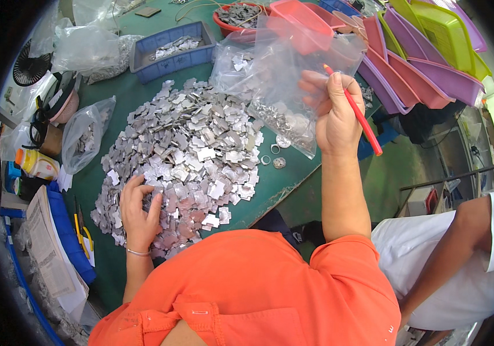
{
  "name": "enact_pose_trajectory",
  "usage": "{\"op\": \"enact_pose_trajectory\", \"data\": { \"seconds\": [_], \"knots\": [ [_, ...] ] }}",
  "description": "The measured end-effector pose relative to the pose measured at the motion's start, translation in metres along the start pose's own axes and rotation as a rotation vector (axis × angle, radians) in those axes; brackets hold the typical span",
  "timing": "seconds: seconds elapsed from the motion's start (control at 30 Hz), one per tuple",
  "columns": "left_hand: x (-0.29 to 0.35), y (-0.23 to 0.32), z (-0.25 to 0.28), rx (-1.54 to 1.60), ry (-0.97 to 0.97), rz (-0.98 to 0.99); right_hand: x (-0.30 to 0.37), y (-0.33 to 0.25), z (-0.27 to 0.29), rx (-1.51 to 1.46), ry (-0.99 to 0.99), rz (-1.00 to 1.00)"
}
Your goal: The person sorts through a large pile of small silver-colored metal parts on a green work surface, using a red pen to inspect or separate them and eventually putting some into a transparent plastic bag.
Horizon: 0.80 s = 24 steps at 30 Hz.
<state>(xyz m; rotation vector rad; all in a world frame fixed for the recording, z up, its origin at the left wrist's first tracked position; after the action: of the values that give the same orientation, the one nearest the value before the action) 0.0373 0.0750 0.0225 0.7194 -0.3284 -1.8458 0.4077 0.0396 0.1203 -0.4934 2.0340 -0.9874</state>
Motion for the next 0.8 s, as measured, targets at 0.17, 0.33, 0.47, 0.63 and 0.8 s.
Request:
{"op": "enact_pose_trajectory", "data": {
  "seconds": [0.17,0.33,0.47,0.63,0.8],
  "knots": [
    [0.0,0.0,0.0,0.013,0.002,-0.005,0.002,-0.002,0.001,0.004,0.027,0.001],
    [0.001,0.001,0.001,0.007,0.009,-0.017,0.007,-0.002,0.0,0.009,0.035,0.0],
    [0.002,0.002,0.001,0.007,0.02,-0.032,0.012,-0.005,0.002,0.016,0.05,-0.006],
    [0.003,-0.001,0.0,0.003,0.02,-0.019,0.022,-0.015,0.007,0.057,0.072,-0.001],
    [0.004,-0.001,0.0,-0.019,0.034,-0.03,0.029,-0.027,0.011,0.081,0.084,0.019]
  ]
}}
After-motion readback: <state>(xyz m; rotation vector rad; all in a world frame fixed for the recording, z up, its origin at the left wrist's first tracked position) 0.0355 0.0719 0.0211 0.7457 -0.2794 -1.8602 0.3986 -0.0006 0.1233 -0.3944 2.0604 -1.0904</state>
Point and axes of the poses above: each hand's wrist, its own x-axis away from the middle knuckle, its own z-axis out of the back of the hand, y = z × x, the point moved 7 cm from there along -x, towards the middle knuckle, and after that the axes turned 9 degrees about z, right-handed, at the moved point
